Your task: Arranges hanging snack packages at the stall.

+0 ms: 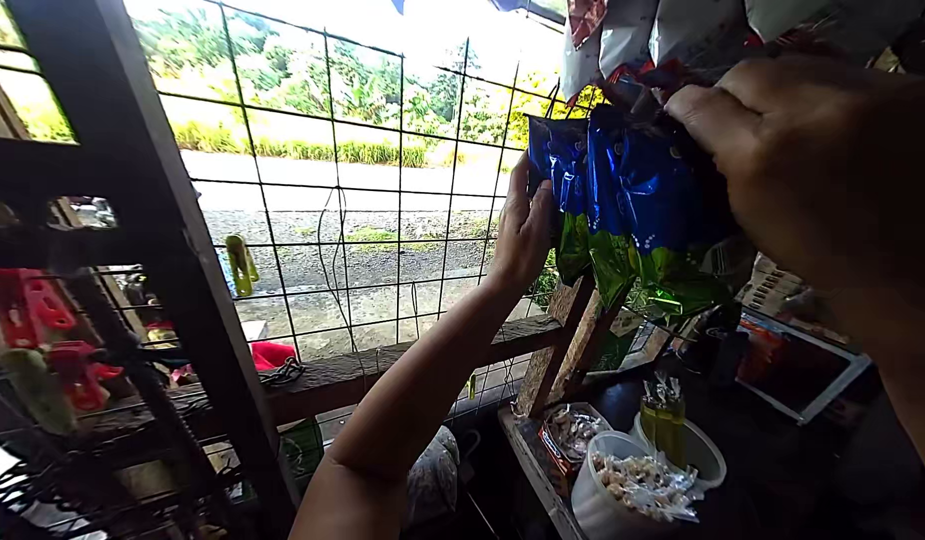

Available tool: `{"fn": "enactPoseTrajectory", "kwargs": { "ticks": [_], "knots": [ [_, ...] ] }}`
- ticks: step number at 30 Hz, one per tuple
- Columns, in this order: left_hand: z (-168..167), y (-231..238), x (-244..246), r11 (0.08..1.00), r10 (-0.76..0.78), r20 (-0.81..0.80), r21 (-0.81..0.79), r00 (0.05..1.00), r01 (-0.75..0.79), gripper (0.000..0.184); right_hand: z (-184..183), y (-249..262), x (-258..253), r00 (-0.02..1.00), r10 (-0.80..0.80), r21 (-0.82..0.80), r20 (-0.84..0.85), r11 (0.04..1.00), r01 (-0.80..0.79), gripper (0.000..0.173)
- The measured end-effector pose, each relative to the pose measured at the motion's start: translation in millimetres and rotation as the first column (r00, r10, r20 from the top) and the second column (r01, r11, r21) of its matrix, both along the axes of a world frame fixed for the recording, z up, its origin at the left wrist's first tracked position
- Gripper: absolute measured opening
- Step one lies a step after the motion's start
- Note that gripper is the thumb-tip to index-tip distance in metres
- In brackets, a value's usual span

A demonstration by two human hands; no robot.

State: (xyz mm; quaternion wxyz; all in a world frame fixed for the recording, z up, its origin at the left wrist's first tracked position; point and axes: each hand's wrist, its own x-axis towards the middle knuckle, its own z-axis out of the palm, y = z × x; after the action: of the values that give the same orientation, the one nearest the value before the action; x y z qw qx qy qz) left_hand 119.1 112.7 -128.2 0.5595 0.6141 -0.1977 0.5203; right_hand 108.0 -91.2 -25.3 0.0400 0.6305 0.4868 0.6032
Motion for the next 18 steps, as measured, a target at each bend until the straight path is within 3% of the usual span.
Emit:
{"fn": "enactPoseTrajectory", "kwargs": {
  "ticks": [7,11,18],
  "knots": [
    [4,-3,0,0.999,0.051,-0.042,0.022,0.998,-0.050,0.050,35,1,18,0.989,0.138,-0.122,0.052,0.984,-0.131,0.025],
    [-8,2,-3,0.999,0.051,-0.053,0.022,0.997,-0.050,0.052,21,-3,12,0.992,0.117,-0.157,0.038,0.981,-0.110,0.023],
    [-21,11,-8,0.999,0.051,-0.135,0.012,0.990,-0.050,0.056,-1,-8,18,0.993,0.073,-0.006,-0.094,0.997,-0.074,0.034]
  ]
}}
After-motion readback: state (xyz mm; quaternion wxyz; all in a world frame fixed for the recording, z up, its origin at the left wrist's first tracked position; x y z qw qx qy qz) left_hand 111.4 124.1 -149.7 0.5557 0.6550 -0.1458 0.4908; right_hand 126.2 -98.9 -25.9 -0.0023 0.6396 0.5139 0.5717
